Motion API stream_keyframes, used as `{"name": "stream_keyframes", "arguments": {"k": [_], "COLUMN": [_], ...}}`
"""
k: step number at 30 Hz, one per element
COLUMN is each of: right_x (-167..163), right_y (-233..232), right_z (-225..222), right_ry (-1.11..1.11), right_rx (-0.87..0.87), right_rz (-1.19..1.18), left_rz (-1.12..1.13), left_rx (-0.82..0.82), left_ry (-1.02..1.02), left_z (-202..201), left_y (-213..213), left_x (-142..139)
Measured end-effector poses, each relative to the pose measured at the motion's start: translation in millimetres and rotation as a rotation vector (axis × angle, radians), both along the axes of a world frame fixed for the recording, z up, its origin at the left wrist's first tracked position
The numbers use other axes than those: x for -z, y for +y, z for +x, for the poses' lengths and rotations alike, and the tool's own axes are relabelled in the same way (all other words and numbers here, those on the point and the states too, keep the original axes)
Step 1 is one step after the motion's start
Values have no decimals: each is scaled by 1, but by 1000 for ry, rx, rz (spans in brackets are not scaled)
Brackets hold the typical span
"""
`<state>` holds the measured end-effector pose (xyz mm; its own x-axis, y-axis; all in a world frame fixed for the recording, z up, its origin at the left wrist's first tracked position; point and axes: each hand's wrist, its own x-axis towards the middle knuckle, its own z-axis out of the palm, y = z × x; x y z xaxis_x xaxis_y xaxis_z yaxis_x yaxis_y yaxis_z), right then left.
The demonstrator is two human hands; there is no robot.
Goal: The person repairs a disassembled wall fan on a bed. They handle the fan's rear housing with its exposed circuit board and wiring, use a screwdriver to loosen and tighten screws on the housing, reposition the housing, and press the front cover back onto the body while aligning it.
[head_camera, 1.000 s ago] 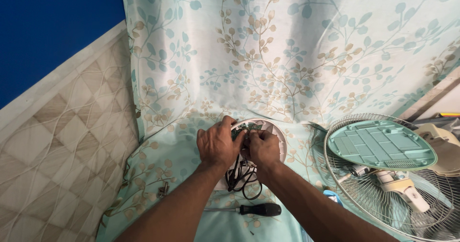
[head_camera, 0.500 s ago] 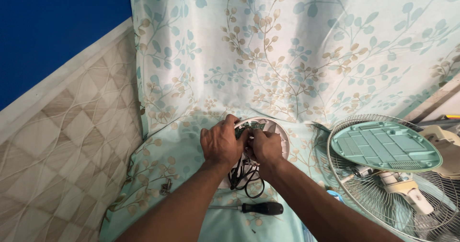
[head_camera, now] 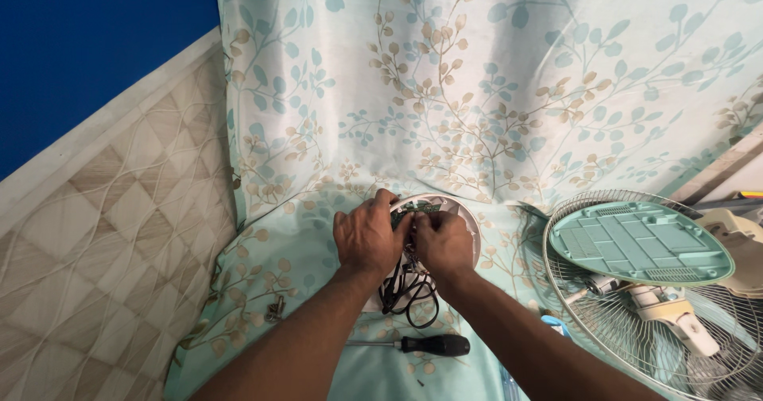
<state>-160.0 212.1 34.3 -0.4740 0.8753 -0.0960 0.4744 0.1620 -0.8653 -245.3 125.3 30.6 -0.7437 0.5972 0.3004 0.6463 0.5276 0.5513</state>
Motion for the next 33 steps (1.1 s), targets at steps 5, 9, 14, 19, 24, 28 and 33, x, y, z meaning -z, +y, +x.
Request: {"name": "stream_keyframes", "arguments": {"k": [5, 9, 14, 19, 24, 28, 33], "right_x": [-10, -8, 7, 29, 41, 37, 25], "right_y": [-3, 0, 6, 19, 24, 22, 13], "right_z": [1, 1, -5, -13, -16, -9, -3], "right_ry": [-163, -176, -124, 40, 213, 181, 73], "right_rx": [-43, -59, -71, -110, -121, -138, -85], "right_rz": [206, 213, 203, 58, -195, -69, 286], "left_rz": [-6, -9, 5, 16, 25, 13, -16], "left_rx": [21, 42, 49, 47, 29, 25, 19], "left_ry": [17, 25, 25, 23, 38, 30, -21], "left_z": [-1, -2, -4, -6, -6, -6, -6], "left_y": [-1, 0, -1, -1, -1, -1, -1], "left_x": [2, 1, 1, 3, 4, 3, 1]}}
